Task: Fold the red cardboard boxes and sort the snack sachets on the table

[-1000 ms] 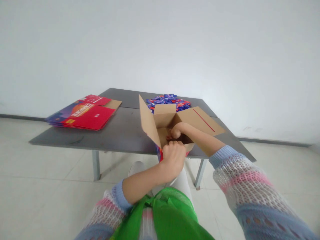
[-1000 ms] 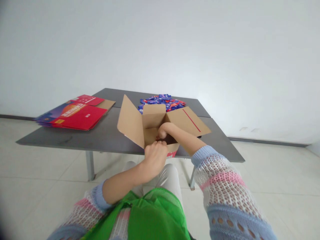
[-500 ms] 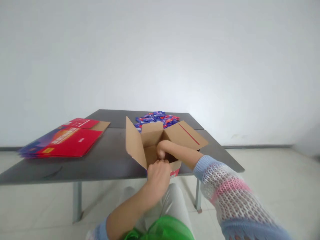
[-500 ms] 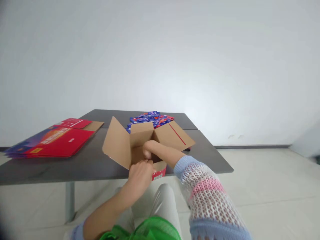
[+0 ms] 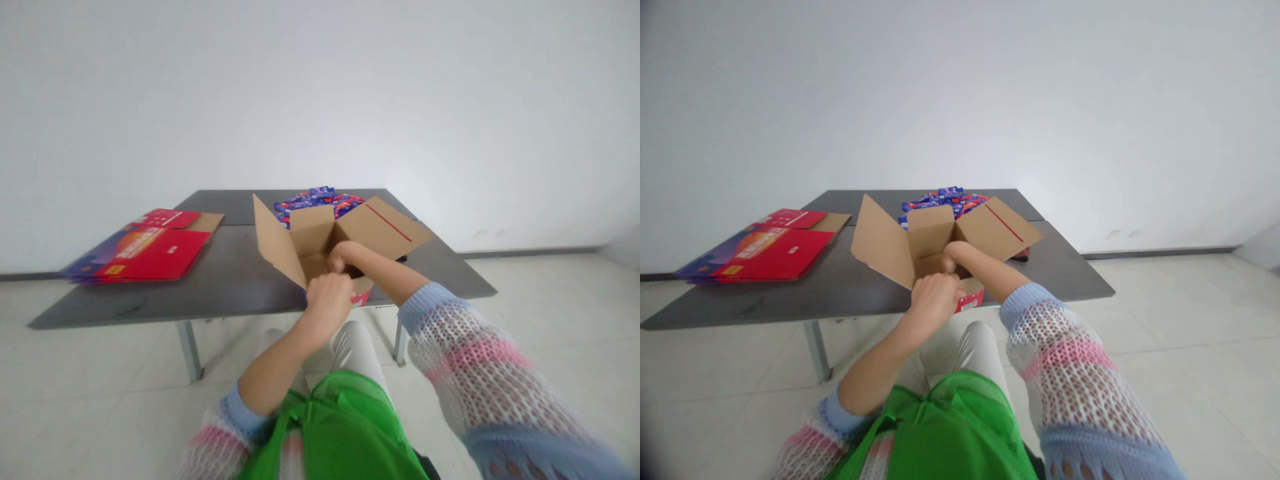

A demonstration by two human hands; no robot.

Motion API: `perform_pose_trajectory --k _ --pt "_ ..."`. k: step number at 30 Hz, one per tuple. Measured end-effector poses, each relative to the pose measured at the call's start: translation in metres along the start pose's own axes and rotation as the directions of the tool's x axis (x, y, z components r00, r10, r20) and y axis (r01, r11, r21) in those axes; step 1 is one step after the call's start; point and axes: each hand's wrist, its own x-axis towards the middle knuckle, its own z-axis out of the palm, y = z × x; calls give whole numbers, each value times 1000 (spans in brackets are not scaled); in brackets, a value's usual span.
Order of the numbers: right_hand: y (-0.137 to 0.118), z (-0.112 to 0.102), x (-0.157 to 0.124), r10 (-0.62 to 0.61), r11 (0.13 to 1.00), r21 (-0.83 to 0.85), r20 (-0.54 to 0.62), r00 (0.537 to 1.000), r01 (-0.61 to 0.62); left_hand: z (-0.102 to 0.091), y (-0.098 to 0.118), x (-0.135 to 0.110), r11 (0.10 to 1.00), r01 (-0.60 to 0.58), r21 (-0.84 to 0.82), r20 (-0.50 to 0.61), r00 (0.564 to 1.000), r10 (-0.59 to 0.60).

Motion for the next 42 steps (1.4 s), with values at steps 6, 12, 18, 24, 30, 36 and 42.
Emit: perform_pose_trajectory --k 6,12,18,24,30,36,42 --pt "-13 17 -100 -2 1000 -8 -184 983 0 8 -5 -1 999 -31 32 -10 999 32" --pt "-10 79 -132 11 949 -284 -403 915 -136 10 6 -10 999 -13 36 -56 998 15" --pt "-5 99 -103 98 894 -299 -596 797 -334 13 14 -13 998 0 56 -177 984 10" --pt "24 68 -147 -36 895 -362 -643 765 -262 34 -24 -34 742 -668 56 -555 597 579" --pt "75 23 -201 -59 800 -384 -815 577 -460 45 -78 2 833 -541 -117 -608 702 371" --pt "154 -23 -222 -21 680 -349 -889 458 -645 87 -127 91 884 -428 -189 -504 814 287" --pt "242 -45 -217 64 611 -333 -883 464 -718 109 -157 114 907 -369 -205 -360 890 281"
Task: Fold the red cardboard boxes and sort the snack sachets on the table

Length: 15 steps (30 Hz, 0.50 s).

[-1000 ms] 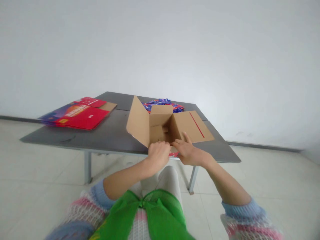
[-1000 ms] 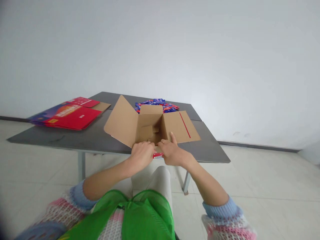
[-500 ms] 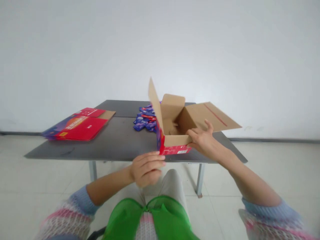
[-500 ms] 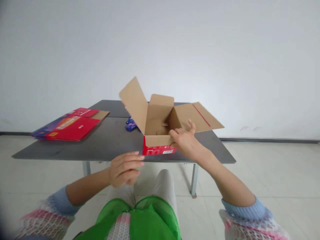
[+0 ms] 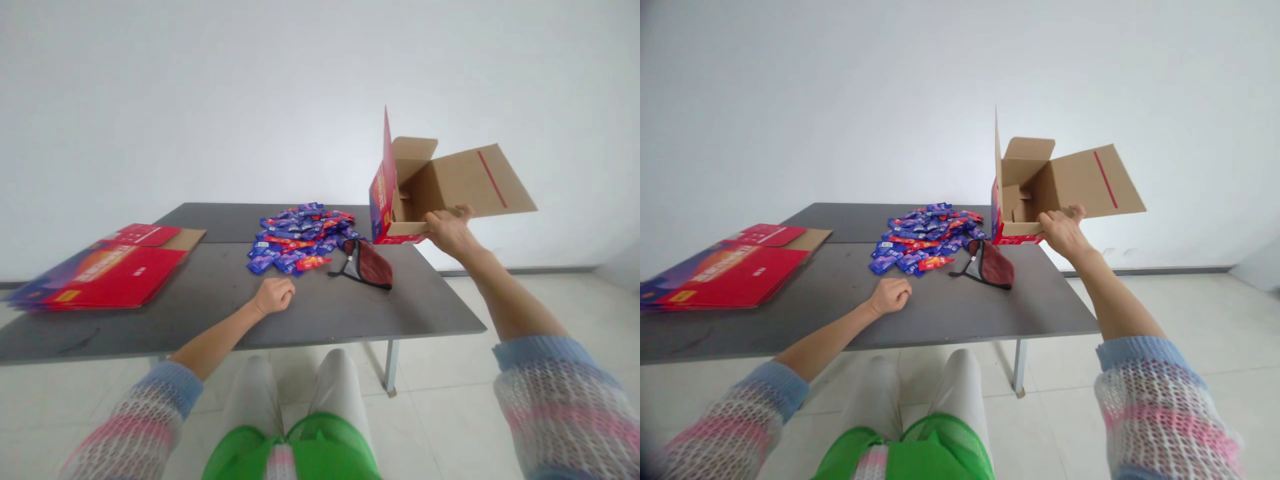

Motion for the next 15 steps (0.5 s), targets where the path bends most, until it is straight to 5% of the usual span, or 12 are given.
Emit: perform_pose_trajectory --k 8,15 --pt "27 60 47 98 994 17 219 971 -104 -2 -12 11 966 254 -47 -143 955 -258" --pt "24 111 104 120 991 27 293 948 -133 10 -10 9 987 150 -61 90 985 -144"
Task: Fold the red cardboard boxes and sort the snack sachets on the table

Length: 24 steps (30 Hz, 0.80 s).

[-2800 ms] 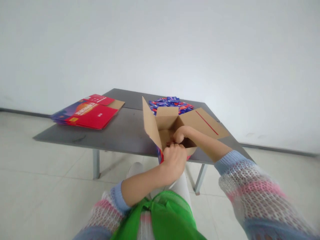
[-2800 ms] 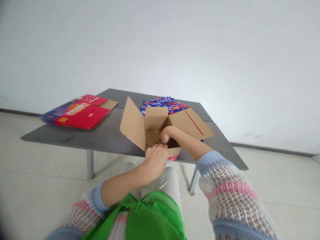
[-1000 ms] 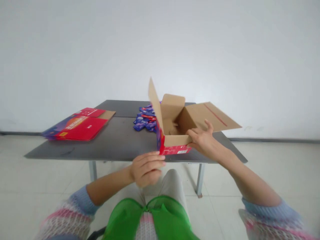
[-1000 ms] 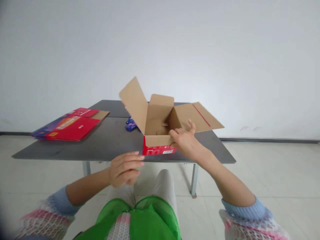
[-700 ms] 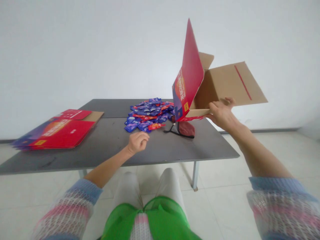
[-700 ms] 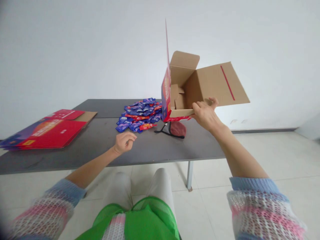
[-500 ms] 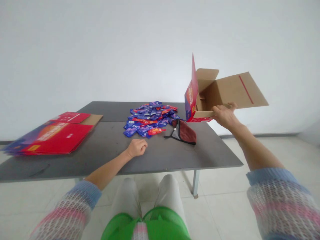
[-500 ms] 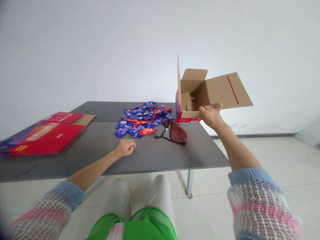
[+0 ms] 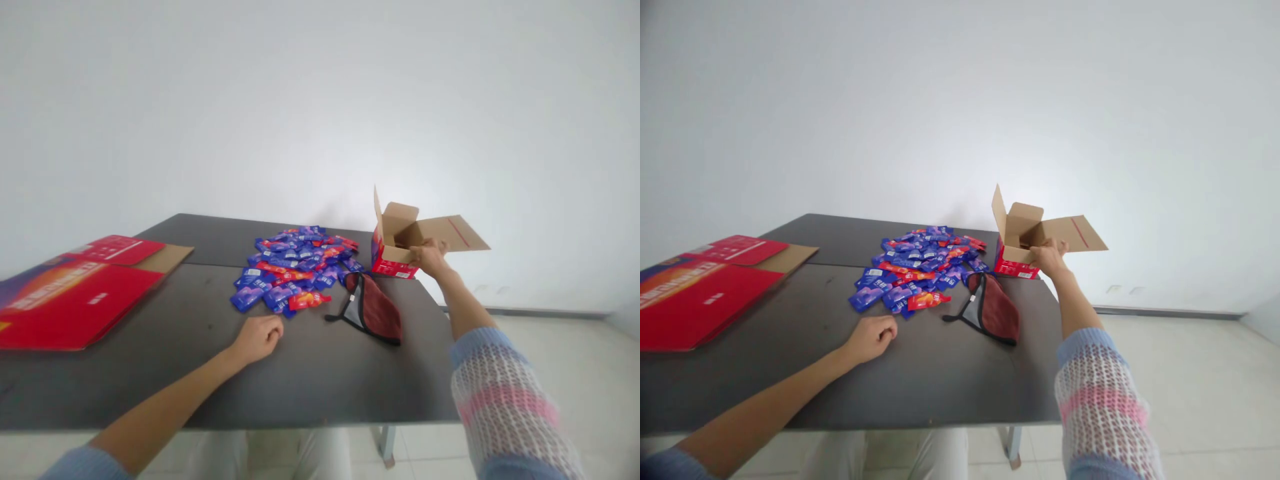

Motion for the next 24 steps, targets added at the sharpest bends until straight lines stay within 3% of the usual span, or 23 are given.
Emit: perform_pose_trajectory --k 7,13,24 --pt "8 37 38 68 998 5 122 990 -69 -10 -28 9 992 99 82 61 993 -104" --pt "14 57 59 117 993 -14 178 977 -117 -9 -28 9 991 95 90 97 990 -104" --pt "15 65 91 164 986 -46 87 983 -161 -6 -31 8 993 94 76 107 989 -101"
